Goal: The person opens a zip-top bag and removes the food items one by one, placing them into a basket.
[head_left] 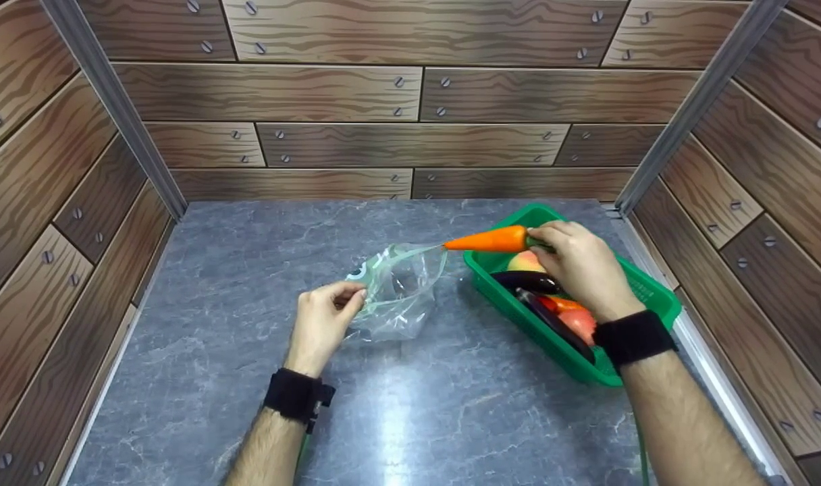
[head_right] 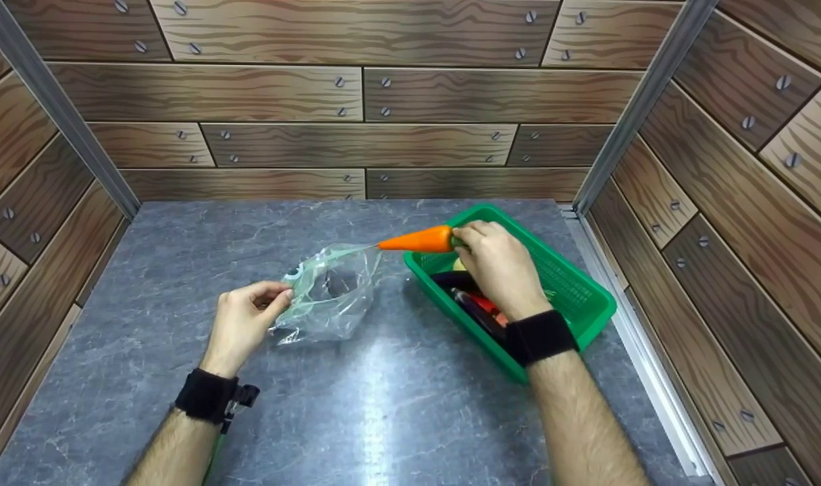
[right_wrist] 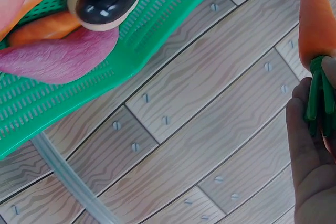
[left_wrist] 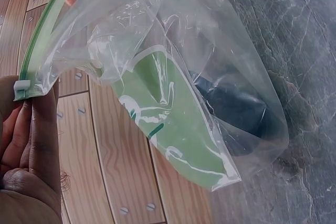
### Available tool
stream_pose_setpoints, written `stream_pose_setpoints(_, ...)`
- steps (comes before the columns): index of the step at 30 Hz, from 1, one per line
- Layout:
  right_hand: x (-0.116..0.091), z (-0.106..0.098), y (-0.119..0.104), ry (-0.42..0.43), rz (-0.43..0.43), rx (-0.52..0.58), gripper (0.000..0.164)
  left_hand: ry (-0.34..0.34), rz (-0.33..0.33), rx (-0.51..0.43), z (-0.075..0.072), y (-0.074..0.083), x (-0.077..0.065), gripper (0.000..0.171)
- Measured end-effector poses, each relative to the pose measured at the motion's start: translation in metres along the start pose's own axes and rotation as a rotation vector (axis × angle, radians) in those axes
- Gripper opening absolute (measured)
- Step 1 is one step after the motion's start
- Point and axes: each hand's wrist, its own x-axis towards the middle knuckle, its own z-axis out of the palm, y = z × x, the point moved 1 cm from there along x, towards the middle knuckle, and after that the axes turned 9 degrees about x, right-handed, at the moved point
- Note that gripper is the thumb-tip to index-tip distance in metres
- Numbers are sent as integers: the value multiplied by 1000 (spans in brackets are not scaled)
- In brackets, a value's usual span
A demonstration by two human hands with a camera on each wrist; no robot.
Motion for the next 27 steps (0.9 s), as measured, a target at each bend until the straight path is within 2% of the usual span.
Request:
stream_pose_setpoints(4, -3, -4, 7, 15, 32, 10, 27, -2, 0, 1, 0, 0, 0, 11)
stream_pose_setpoints(13, -9, -10, 24, -12, 127, 20, 28, 1, -1, 6, 0, 0, 0, 11)
stream_pose_setpoints(22, -16, -7, 45, 22, 177, -46, 24, -1, 6, 11, 0, 0, 0, 12)
stream_pose_setpoints(27, -21, -3, 55, 14, 199, -65, 25, -2, 8, 19, 0, 0, 0, 12)
